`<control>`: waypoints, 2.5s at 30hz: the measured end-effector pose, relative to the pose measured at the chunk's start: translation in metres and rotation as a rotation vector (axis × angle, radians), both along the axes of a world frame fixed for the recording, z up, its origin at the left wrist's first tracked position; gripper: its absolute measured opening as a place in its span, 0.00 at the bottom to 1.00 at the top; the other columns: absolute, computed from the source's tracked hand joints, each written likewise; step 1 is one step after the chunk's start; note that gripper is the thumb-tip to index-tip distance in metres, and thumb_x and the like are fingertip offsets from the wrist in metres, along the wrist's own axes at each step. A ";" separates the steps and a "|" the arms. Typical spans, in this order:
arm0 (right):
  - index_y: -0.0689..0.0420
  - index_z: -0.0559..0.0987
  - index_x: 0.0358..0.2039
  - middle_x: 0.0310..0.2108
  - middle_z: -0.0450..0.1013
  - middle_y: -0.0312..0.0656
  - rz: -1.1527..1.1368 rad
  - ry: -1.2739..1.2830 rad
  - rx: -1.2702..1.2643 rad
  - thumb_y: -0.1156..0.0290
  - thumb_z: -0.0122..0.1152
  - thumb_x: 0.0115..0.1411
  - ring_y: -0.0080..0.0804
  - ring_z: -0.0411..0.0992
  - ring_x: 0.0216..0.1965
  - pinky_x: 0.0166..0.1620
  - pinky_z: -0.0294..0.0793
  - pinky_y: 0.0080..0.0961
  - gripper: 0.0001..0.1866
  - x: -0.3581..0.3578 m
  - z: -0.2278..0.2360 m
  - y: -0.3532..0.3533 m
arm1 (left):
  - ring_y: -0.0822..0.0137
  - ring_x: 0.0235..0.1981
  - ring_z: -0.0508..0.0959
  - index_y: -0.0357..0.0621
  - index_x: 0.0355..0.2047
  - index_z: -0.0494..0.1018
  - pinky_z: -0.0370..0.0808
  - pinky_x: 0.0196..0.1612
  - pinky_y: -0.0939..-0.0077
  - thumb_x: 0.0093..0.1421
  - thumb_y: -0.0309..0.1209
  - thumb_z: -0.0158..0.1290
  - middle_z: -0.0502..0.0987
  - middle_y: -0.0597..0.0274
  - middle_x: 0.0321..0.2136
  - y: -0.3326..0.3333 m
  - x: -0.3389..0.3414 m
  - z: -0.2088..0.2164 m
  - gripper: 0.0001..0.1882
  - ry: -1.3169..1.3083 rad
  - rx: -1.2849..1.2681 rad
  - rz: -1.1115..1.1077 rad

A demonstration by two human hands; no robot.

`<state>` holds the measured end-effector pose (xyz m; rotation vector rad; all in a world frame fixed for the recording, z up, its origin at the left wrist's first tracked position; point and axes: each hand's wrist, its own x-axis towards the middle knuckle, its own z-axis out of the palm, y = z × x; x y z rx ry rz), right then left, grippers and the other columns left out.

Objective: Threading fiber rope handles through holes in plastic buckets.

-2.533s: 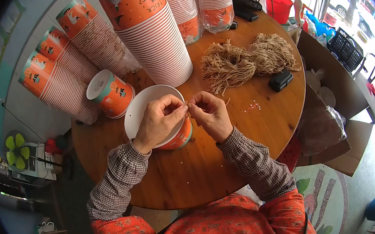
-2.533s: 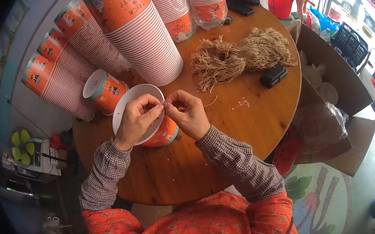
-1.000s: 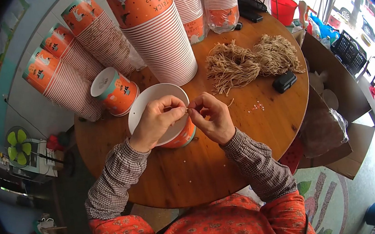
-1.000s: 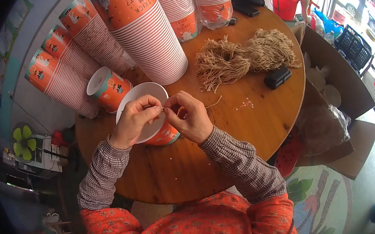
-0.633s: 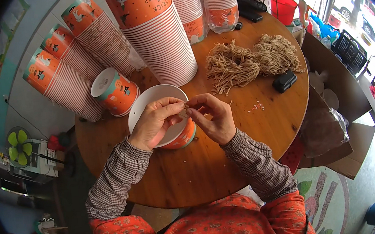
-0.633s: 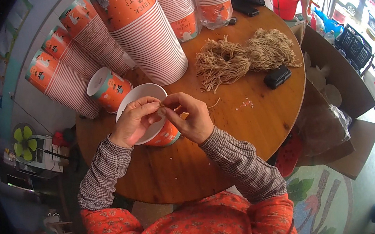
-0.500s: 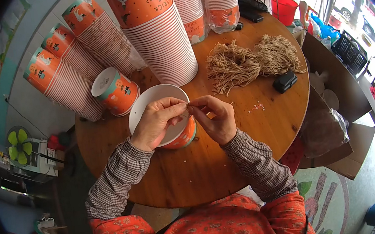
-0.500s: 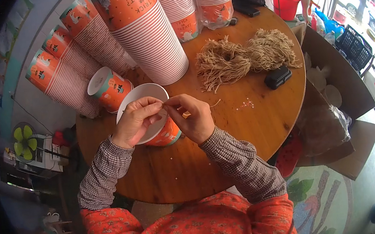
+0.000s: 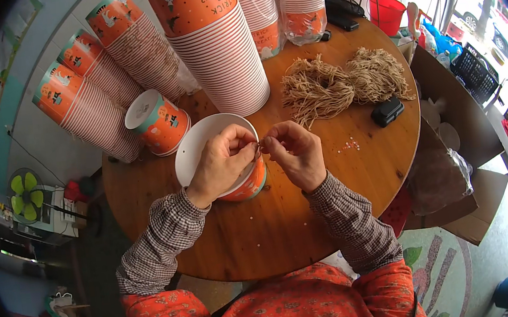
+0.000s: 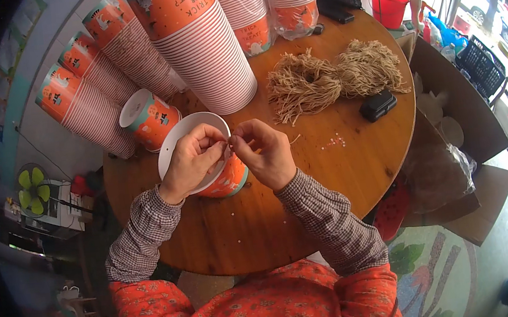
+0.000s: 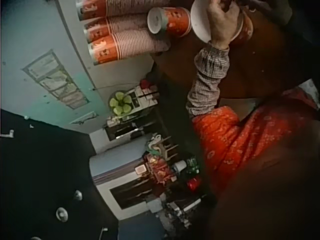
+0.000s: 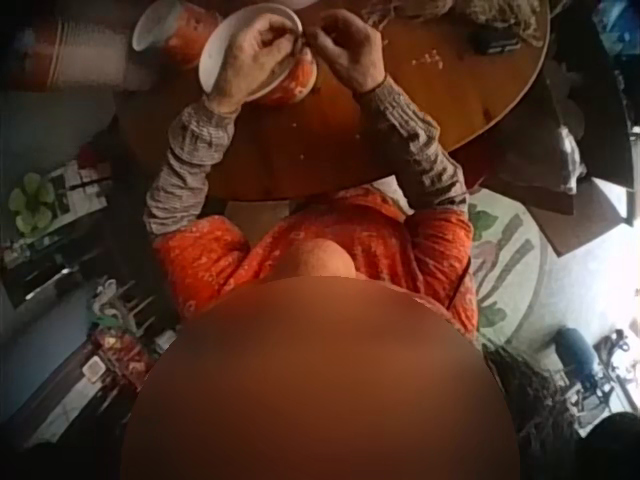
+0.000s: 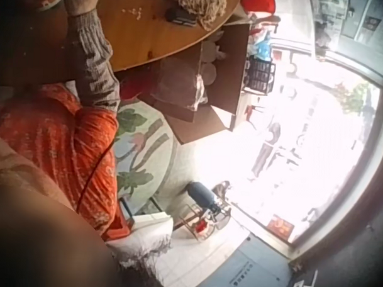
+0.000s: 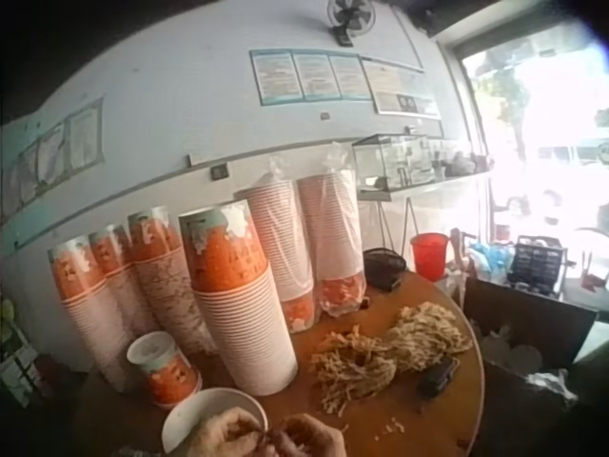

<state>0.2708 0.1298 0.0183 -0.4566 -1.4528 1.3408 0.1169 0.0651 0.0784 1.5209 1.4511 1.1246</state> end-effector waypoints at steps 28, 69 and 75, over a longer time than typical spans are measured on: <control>0.60 0.78 0.32 0.32 0.70 0.35 -0.112 -0.085 0.260 0.80 0.63 0.54 0.18 0.70 0.30 0.29 0.71 0.15 0.05 0.003 0.005 0.003 | 0.80 0.21 0.71 0.35 0.35 0.74 0.70 0.27 0.86 0.63 0.29 0.52 0.76 0.66 0.26 -0.006 -0.007 0.010 0.08 -0.277 -0.188 0.016; 0.60 0.75 0.35 0.27 0.73 0.31 0.382 0.198 -0.356 0.71 0.58 0.62 0.13 0.69 0.25 0.28 0.70 0.13 0.06 0.004 -0.001 0.006 | 0.79 0.26 0.75 0.34 0.37 0.73 0.72 0.32 0.86 0.64 0.28 0.50 0.77 0.66 0.29 -0.008 -0.002 0.006 0.08 0.024 0.084 0.011; 0.60 0.74 0.35 0.27 0.74 0.32 0.391 0.206 -0.364 0.71 0.57 0.63 0.13 0.69 0.25 0.27 0.71 0.14 0.06 0.005 -0.001 0.007 | 0.76 0.31 0.77 0.32 0.39 0.71 0.74 0.37 0.83 0.62 0.24 0.50 0.77 0.62 0.31 -0.010 -0.001 0.009 0.08 -0.105 0.000 -0.046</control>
